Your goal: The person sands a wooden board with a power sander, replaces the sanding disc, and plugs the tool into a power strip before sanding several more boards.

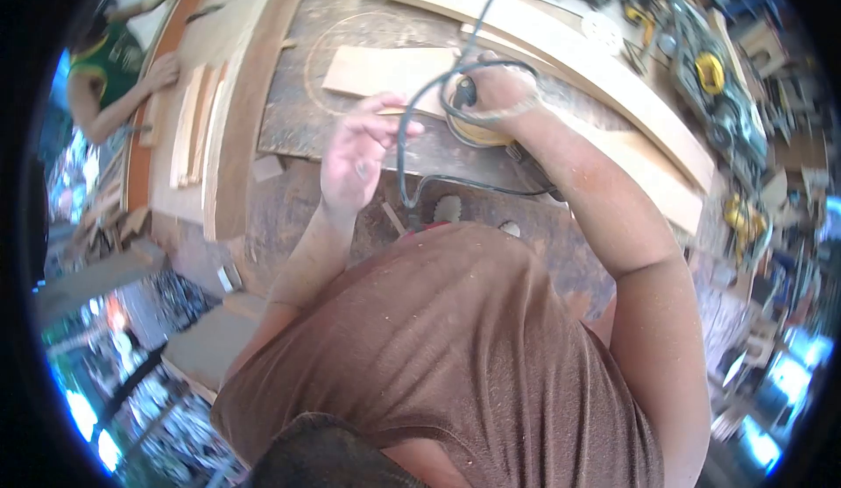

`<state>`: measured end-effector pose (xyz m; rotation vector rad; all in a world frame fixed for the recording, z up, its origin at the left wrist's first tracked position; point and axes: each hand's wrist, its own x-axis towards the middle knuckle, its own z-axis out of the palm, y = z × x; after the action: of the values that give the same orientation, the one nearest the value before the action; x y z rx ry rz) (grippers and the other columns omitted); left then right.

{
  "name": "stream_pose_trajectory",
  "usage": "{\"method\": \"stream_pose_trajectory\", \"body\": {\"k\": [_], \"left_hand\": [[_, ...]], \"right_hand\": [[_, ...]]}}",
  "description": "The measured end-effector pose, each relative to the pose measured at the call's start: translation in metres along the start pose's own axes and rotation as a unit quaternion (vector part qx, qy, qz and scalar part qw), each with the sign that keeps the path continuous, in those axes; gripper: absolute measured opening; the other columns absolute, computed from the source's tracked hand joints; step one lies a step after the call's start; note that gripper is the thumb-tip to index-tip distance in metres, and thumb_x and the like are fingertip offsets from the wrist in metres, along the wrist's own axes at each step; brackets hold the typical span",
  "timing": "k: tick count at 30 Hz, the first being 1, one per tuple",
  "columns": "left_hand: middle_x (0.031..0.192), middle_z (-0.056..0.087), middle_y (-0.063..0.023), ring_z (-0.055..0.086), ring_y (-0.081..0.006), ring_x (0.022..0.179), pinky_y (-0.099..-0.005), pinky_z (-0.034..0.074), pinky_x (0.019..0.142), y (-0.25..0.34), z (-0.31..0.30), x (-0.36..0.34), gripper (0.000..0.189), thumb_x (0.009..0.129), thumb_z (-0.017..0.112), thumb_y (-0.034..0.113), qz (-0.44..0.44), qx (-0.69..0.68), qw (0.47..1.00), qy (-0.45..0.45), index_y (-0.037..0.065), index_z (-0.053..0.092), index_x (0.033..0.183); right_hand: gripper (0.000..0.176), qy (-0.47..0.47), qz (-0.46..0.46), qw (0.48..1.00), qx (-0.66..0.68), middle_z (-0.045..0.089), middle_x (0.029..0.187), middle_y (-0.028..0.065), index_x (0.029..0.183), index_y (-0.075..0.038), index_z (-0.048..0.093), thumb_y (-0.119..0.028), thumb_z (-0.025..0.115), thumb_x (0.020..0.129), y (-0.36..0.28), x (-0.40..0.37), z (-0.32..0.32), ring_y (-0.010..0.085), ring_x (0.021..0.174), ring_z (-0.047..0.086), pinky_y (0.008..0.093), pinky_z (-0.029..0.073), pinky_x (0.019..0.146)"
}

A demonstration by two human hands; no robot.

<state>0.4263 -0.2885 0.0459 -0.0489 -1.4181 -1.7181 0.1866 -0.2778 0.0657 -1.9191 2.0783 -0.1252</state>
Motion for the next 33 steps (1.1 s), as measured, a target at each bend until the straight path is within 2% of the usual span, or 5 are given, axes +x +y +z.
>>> {"method": "stream_pose_trajectory", "body": {"k": [5,11,16,22,33], "left_hand": [[0.131,0.052,-0.0217,0.065,-0.0221,0.096,-0.0346,0.054,0.083,-0.061,-0.011,0.025,0.041,0.094,0.066,0.024,-0.262,-0.102,0.935,0.215,0.0,0.051,0.125],[0.107,0.066,-0.0159,0.064,-0.0204,0.092,-0.0338,0.051,0.078,-0.135,-0.014,0.051,0.023,0.091,0.064,0.015,-0.469,0.203,0.859,-0.034,0.001,0.065,0.109],[0.138,0.051,-0.0227,0.049,-0.0404,0.125,-0.0551,0.037,0.104,-0.193,-0.035,0.049,0.048,0.086,0.066,0.027,0.021,0.576,0.793,-0.196,0.008,0.058,0.129],[0.163,0.021,-0.0126,0.021,-0.0313,0.15,-0.065,0.017,0.115,-0.211,-0.027,0.039,0.065,0.094,0.051,0.039,-0.101,0.748,0.6,-0.264,0.024,0.032,0.155],[0.162,0.019,-0.0178,0.017,-0.035,0.15,-0.0656,0.013,0.115,-0.203,-0.016,0.046,0.059,0.099,0.048,0.04,-0.157,0.743,0.599,-0.253,0.011,0.041,0.149]], "right_hand": [[0.055,0.039,0.179,0.983,0.006,0.055,0.127,0.0154,0.125,-0.011,0.058,-0.028,0.073,0.074,0.069,-0.09,-0.013,0.0363,0.116,0.057,0.0443,0.049,0.099],[0.053,0.146,0.309,0.938,0.058,0.056,0.121,0.0205,0.121,-0.008,0.059,-0.023,0.068,0.072,0.172,-0.182,-0.008,0.0387,0.111,0.059,0.0446,0.05,0.095],[0.064,0.191,0.429,0.883,0.017,0.058,0.124,0.0282,0.128,-0.007,0.057,-0.028,0.068,0.068,0.253,-0.231,-0.007,0.0434,0.113,0.059,0.0445,0.049,0.096],[0.062,0.14,0.443,0.885,0.025,0.061,0.124,0.0247,0.127,-0.007,0.059,-0.027,0.066,0.069,0.249,-0.215,-0.024,0.0382,0.109,0.063,0.0441,0.052,0.093],[0.058,0.101,0.281,0.954,0.026,0.056,0.128,0.0173,0.13,-0.013,0.057,-0.027,0.073,0.076,0.145,-0.128,-0.017,0.0372,0.114,0.061,0.0483,0.054,0.089]]}}
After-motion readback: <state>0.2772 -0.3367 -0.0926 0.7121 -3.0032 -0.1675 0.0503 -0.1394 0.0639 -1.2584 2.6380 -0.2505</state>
